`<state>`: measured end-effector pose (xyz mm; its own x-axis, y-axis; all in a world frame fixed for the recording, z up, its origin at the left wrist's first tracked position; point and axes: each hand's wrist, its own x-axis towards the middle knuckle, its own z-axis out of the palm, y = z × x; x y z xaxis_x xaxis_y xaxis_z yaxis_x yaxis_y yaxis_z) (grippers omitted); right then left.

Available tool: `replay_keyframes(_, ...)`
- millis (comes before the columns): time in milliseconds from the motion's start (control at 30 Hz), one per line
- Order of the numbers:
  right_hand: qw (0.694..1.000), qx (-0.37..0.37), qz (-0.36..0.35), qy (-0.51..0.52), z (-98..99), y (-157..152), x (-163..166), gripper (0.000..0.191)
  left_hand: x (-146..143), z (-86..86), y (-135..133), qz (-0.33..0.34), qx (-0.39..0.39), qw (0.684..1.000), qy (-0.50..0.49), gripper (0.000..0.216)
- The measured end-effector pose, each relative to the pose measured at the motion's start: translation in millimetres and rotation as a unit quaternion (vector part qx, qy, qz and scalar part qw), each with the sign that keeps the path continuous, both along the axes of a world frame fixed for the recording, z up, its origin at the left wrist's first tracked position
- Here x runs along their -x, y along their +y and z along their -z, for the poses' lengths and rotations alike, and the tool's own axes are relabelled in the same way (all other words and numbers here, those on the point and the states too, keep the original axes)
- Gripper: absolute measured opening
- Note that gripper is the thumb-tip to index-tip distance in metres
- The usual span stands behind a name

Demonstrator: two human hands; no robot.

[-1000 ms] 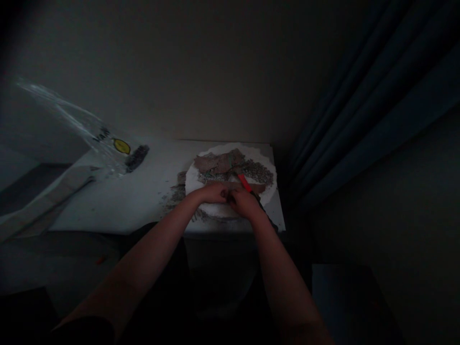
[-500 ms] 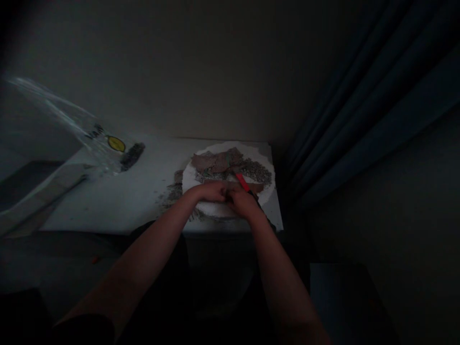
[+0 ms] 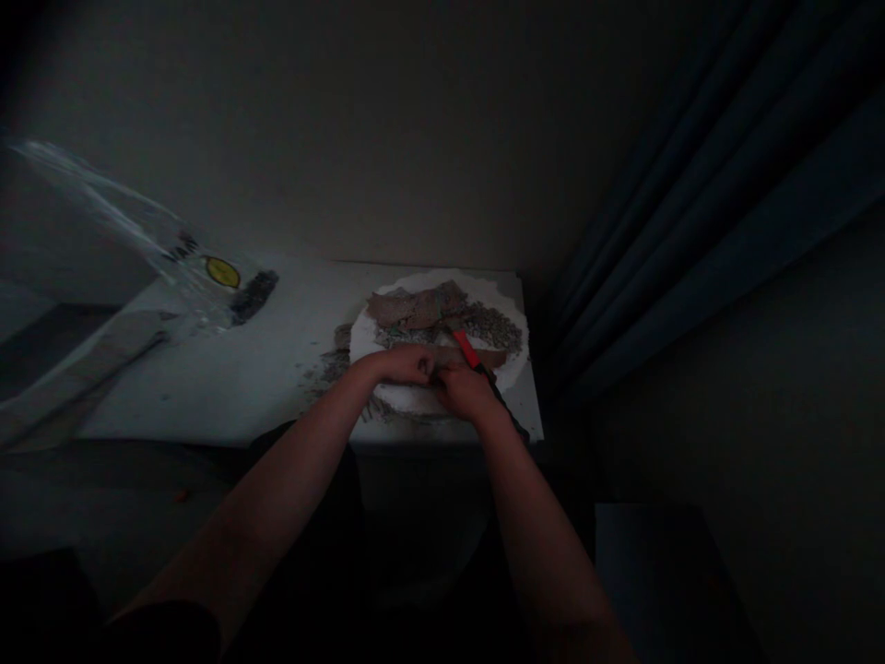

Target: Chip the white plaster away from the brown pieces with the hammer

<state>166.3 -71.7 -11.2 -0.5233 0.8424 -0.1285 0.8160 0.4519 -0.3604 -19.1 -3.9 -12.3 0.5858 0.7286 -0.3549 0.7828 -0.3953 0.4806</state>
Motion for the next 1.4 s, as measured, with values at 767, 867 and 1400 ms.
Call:
replay_keyframes(767,1.000,0.013,-0.024,-0.008,3.7,-2,5,0.049,-5,2.7,1,0.004,-0.025,1.000,0.011,0.012)
replay_keyframes(867,1.000,0.013,-0.023,-0.011,3.3,-1,4,0.050,-3,-0.3,-1,-0.005,-0.031,0.999,-0.030,0.013)
replay_keyframes(1400,0.999,0.021,-0.020,-0.014,2.7,-1,6,0.047,2,-14.0,-6,-0.025,-0.056,0.992,-0.113,0.007)
